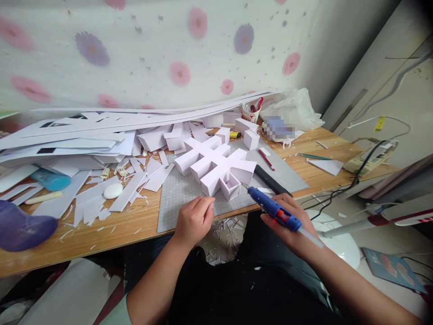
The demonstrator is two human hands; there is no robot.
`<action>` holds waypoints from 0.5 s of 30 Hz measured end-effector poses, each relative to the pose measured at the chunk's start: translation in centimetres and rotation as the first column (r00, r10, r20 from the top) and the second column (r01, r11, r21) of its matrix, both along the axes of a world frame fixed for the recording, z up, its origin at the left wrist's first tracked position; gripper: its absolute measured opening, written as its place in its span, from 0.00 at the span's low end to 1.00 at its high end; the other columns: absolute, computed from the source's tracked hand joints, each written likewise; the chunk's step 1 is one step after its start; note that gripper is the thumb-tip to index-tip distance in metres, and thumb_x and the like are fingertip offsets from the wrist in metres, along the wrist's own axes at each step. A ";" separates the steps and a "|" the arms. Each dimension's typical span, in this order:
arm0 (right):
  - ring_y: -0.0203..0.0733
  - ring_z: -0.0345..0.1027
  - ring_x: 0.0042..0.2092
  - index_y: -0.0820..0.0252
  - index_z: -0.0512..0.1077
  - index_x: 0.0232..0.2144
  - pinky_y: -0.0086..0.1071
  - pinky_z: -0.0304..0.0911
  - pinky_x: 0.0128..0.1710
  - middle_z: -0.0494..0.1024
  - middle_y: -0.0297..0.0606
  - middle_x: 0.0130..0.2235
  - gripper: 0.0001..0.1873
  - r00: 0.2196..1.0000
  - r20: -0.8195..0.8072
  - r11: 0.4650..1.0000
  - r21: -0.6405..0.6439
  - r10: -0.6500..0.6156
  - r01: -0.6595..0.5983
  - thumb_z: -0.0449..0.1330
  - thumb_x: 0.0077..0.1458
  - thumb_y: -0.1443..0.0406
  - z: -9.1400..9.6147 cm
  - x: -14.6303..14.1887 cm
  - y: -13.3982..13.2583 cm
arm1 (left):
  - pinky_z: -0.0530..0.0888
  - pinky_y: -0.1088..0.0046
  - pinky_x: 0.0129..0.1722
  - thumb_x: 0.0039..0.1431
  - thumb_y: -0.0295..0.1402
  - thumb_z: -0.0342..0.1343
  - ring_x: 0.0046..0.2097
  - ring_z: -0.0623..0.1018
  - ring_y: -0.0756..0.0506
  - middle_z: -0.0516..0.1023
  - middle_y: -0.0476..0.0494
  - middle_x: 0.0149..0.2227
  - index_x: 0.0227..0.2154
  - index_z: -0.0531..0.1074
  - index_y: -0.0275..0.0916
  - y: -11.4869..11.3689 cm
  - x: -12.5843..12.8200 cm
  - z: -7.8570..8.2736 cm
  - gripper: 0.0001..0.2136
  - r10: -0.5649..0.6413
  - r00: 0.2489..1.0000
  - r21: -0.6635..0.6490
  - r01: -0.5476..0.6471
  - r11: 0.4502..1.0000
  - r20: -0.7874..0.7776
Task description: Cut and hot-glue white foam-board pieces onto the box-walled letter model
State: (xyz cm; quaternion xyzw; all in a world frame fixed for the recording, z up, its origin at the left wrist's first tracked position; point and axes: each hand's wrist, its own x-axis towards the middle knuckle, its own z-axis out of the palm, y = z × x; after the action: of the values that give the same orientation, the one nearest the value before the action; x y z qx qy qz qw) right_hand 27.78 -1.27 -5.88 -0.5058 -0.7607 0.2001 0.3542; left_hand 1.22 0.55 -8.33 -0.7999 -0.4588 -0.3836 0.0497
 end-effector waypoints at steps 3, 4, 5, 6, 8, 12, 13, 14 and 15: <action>0.44 0.68 0.37 0.54 0.69 0.31 0.38 0.66 0.38 0.70 0.38 0.37 0.05 0.996 -0.085 0.998 0.048 -0.029 0.033 0.59 0.55 0.60 0.6 0.2 -0.1 | 0.71 0.73 0.31 0.59 0.23 0.50 0.30 0.76 0.48 0.77 0.45 0.28 0.37 0.72 0.37 0.0 0.0 0.1 0.07 -0.010 1.000 0.012 0.010 1.000 0.007; 0.44 0.68 0.37 0.54 0.69 0.31 0.39 0.66 0.38 0.71 0.38 0.37 0.05 0.993 -0.117 0.997 0.065 -0.033 0.041 0.59 0.54 0.60 0.8 0.4 -0.1 | 0.71 0.73 0.31 0.58 0.23 0.50 0.30 0.76 0.48 0.77 0.45 0.29 0.37 0.71 0.36 0.0 0.0 0.1 0.07 -0.015 1.000 0.016 0.015 1.000 0.010; 0.45 0.69 0.37 0.53 0.70 0.31 0.39 0.66 0.38 0.72 0.38 0.36 0.05 0.987 -0.155 0.996 0.077 -0.038 0.051 0.60 0.54 0.60 1.0 0.8 0.0 | 0.71 0.73 0.31 0.58 0.22 0.50 0.30 0.76 0.48 0.77 0.45 0.29 0.37 0.71 0.36 0.0 0.0 0.1 0.07 -0.019 1.000 0.019 0.018 1.000 0.012; 0.46 0.69 0.37 0.53 0.70 0.32 0.40 0.66 0.38 0.73 0.38 0.36 0.05 0.979 -0.196 0.995 0.075 -0.048 0.063 0.60 0.54 0.59 1.0 1.2 0.2 | 0.71 0.73 0.31 0.58 0.22 0.50 0.30 0.76 0.48 0.77 0.45 0.29 0.36 0.71 0.36 0.0 0.0 0.2 0.07 -0.022 1.000 0.021 0.021 1.000 0.014; 0.47 0.71 0.37 0.53 0.71 0.35 0.40 0.67 0.38 0.75 0.38 0.35 0.08 0.958 -0.268 0.994 0.023 -0.099 0.109 0.60 0.54 0.58 1.0 2.6 0.8 | 0.70 0.73 0.31 0.58 0.22 0.51 0.30 0.76 0.48 0.77 0.45 0.29 0.36 0.71 0.35 -0.1 0.1 0.2 0.07 -0.023 1.000 0.021 0.023 1.000 0.018; 0.44 0.72 0.31 0.54 0.73 0.32 0.35 0.66 0.31 0.76 0.37 0.30 0.10 0.945 -0.263 0.981 -0.081 -0.193 0.177 0.58 0.55 0.56 0.4 5.9 2.5 | 0.70 0.73 0.30 0.57 0.21 0.52 0.29 0.75 0.49 0.76 0.46 0.28 0.36 0.71 0.35 -0.1 0.1 0.3 0.07 -0.022 1.000 0.019 0.021 1.000 0.022; 0.43 0.71 0.30 0.55 0.72 0.31 0.34 0.65 0.29 0.76 0.37 0.28 0.10 0.942 -0.261 0.977 -0.087 -0.209 0.192 0.58 0.55 0.56 0.2 6.6 2.9 | 0.70 0.74 0.30 0.57 0.21 0.52 0.29 0.75 0.49 0.76 0.46 0.28 0.37 0.71 0.35 -0.1 0.1 0.3 0.07 -0.022 1.000 0.018 0.021 1.000 0.021; 0.43 0.70 0.29 0.56 0.73 0.32 0.34 0.64 0.28 0.75 0.37 0.27 0.11 0.935 -0.262 0.970 -0.093 -0.240 0.223 0.57 0.54 0.55 0.1 7.1 3.3 | 0.70 0.74 0.30 0.57 0.21 0.52 0.29 0.75 0.49 0.76 0.46 0.28 0.37 0.71 0.35 -0.1 0.1 0.3 0.07 -0.022 1.000 0.017 0.022 1.000 0.021; 0.43 0.69 0.27 0.57 0.73 0.34 0.34 0.63 0.26 0.74 0.36 0.25 0.13 0.921 -0.256 0.956 -0.094 -0.294 0.279 0.57 0.54 0.55 0.0 7.5 3.7 | 0.70 0.74 0.30 0.57 0.21 0.52 0.29 0.75 0.49 0.76 0.46 0.28 0.37 0.71 0.36 -0.1 0.1 0.3 0.08 -0.022 1.000 0.013 0.022 1.000 0.021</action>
State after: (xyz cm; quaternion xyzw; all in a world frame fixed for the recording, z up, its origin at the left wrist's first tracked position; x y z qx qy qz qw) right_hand 35.25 2.43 -5.89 -0.5895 -0.6181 0.2335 0.4646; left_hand 1.37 0.48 -7.99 -0.8005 -0.4480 -0.3955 0.0459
